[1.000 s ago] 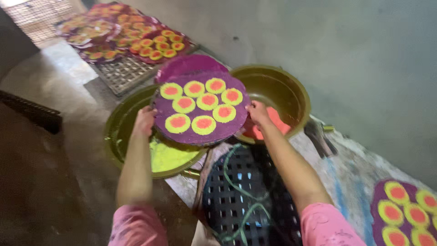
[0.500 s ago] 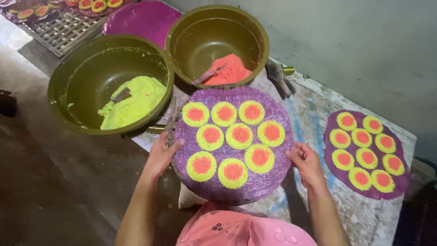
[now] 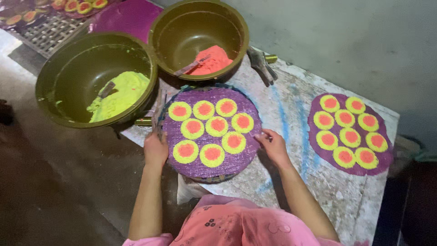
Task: The person places a steamer basket with colorful round cakes into a pot and covers it. Then they use a manual press to form yellow dough rings on a purple mat, repeatedly loading dough and pressing out shapes.
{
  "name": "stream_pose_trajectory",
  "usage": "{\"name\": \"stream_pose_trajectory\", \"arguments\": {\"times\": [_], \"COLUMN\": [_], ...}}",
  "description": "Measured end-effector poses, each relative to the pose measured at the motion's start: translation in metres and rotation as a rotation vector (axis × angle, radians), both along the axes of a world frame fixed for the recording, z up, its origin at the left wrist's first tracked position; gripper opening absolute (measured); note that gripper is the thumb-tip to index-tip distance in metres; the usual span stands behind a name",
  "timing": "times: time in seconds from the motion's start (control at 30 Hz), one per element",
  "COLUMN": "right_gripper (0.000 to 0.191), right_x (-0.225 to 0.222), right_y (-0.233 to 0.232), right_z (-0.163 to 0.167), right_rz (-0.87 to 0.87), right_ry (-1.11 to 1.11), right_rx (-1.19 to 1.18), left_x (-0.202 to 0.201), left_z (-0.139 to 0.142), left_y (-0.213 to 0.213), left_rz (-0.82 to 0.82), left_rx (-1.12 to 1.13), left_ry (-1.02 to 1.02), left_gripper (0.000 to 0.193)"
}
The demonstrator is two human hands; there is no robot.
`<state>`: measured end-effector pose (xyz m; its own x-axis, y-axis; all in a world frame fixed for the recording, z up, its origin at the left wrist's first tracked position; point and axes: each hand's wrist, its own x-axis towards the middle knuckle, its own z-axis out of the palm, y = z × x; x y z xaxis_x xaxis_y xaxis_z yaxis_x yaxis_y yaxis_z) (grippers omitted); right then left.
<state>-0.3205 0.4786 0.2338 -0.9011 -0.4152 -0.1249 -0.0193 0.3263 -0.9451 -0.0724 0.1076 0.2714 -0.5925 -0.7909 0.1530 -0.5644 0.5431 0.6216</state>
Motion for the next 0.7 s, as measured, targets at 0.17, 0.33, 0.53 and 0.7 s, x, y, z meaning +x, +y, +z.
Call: {"name": "stream_pose_trajectory", "arguments": {"times": [0.17,0.33,0.53,0.7], "right_gripper": [0.045,0.035,0.025,0.033], "right_x": [0.009,0.005,-0.046,-0.087], "right_y": [0.017,0.085,0.246,0.356], "right_z": [0.009,0.016,0.031,0.061], "right_rz": [0.077,0.007,-0.574,-0.892], "right_ry": [-0.045,0.118,0.367,0.748], "right_rx": [-0.242,-0.210,-0.026,0.775], "left_x": [0.003,-0.037,-0.155,-0.300], "left_z": [0.052,0.112,0.106,0.045], "left_y": [0.054,0.120,0.259,0.345], "left_rz": [0.098,-0.128,-0.855,-1.063], "left_rx": [-0.162,-0.357,-0.057,0.317], "left_ry": [-0.048,0.211,0.526,0.311], "left_gripper": [0.030,0.030,0.024,0.024]}}
